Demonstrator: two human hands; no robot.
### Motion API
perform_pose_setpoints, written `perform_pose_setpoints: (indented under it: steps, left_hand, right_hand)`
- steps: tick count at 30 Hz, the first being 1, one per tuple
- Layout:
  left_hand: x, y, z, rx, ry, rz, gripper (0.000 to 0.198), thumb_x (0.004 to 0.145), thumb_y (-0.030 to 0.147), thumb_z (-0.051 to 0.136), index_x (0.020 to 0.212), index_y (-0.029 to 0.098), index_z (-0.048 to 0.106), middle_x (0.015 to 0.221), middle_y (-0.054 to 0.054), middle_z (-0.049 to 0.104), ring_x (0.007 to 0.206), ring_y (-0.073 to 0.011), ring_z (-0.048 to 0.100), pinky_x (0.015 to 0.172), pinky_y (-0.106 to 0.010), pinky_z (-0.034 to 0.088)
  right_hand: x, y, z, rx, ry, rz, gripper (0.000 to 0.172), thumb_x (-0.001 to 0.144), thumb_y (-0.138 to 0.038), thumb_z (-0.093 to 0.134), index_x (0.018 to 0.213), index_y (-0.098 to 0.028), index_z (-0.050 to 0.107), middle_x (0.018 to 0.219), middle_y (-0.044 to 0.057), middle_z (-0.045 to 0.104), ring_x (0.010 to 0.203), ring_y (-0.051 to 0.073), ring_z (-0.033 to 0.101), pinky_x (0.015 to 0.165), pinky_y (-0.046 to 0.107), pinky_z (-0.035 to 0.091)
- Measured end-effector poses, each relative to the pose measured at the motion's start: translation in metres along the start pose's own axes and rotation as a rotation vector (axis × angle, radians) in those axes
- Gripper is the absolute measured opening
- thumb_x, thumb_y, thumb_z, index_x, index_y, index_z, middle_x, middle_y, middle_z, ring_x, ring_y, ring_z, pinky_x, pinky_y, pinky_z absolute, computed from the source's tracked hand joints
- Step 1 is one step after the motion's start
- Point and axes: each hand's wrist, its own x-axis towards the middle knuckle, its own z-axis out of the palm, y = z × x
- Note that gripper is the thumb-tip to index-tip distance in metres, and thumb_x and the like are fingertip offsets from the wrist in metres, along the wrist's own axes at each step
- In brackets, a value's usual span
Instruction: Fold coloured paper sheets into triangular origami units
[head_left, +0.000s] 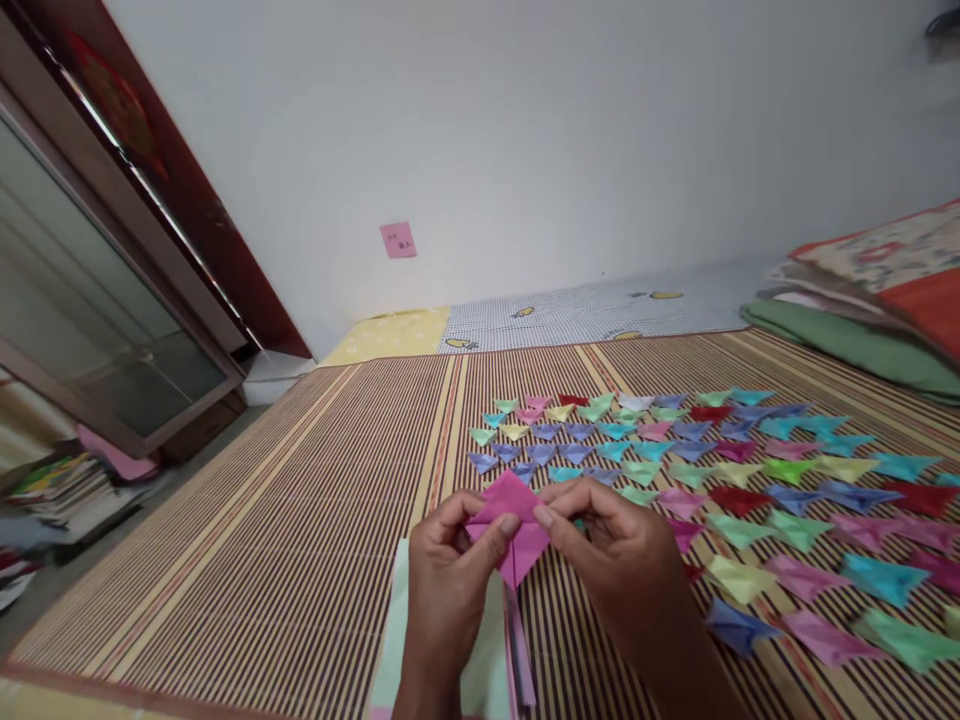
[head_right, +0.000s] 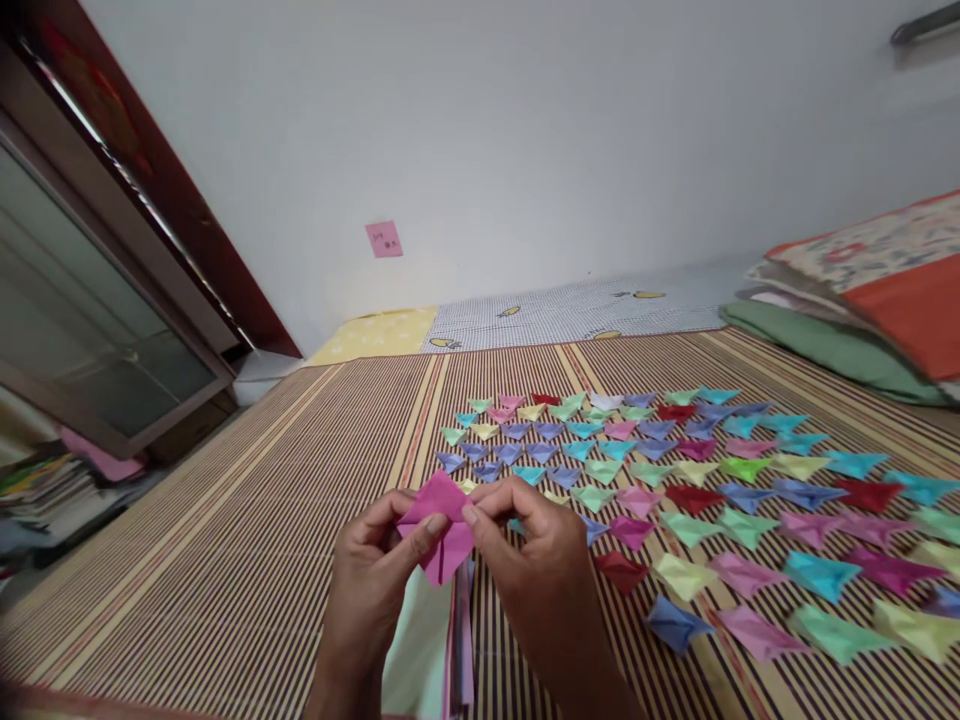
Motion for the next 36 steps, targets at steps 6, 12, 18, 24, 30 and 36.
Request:
perform_pose_setpoints:
  steps: [6,12,18,24,30,36]
  left_hand:
    - [-0.001,0.000,0.002,-0.044,0.087,0.029,0.025,0.072,0.033,0.089,0.069,0.017,0.071,0.070,0.000,0.063,0.060,-0.0104,0.050,0.054,-0.021,0.042]
    - [-0.001,0.004,0.011,-0.080,0.164,0.038,0.029,0.066,0.031,0.092,0.064,0.017,0.068,0.068,0.000,0.063,0.060,-0.0111,0.054,0.055,-0.021,0.044]
    - [-0.001,0.000,0.015,-0.063,0.228,0.092,0.027,0.069,0.030,0.090,0.063,0.017,0.068,0.073,-0.001,0.066,0.068,-0.0138,0.059,0.060,-0.021,0.048]
    - [-0.001,-0.005,0.013,-0.082,0.178,0.049,0.027,0.068,0.030,0.091,0.066,0.016,0.068,0.070,0.000,0.065,0.061,-0.0111,0.055,0.055,-0.020,0.046]
    - [-0.002,-0.009,0.014,-0.076,0.214,0.064,0.028,0.068,0.030,0.092,0.066,0.016,0.067,0.068,0.001,0.064,0.059,-0.0101,0.054,0.054,-0.019,0.046]
    - [-0.005,-0.011,0.015,-0.105,0.256,0.041,0.030,0.068,0.032,0.092,0.067,0.015,0.067,0.067,0.001,0.064,0.060,-0.0115,0.058,0.056,-0.020,0.049]
  right_hand:
    - [-0.001,0.003,0.003,-0.016,0.051,-0.052,0.019,0.089,-0.026,0.070,0.071,-0.023,0.064,0.084,0.004,0.074,0.085,0.022,0.071,0.079,0.037,0.055]
    - [-0.001,0.012,0.005,0.034,0.049,-0.032,0.018,0.089,-0.026,0.070,0.072,-0.023,0.063,0.090,0.003,0.073,0.090,0.022,0.071,0.084,0.038,0.054]
    - [0.000,0.016,0.006,0.097,0.049,-0.032,0.017,0.088,-0.025,0.070,0.073,-0.023,0.063,0.091,0.004,0.072,0.091,0.022,0.070,0.086,0.039,0.055]
    - [0.001,0.018,0.006,0.140,0.083,-0.054,0.018,0.088,-0.023,0.072,0.072,-0.021,0.063,0.090,0.004,0.071,0.089,0.021,0.070,0.083,0.036,0.055]
    - [-0.001,0.015,0.006,0.127,0.101,-0.053,0.020,0.088,-0.024,0.072,0.070,-0.022,0.062,0.086,0.003,0.069,0.087,0.020,0.068,0.081,0.033,0.054]
    - [-0.003,0.007,0.009,0.059,0.085,-0.018,0.019,0.089,-0.027,0.068,0.072,-0.022,0.061,0.086,0.003,0.070,0.085,0.020,0.068,0.081,0.035,0.052]
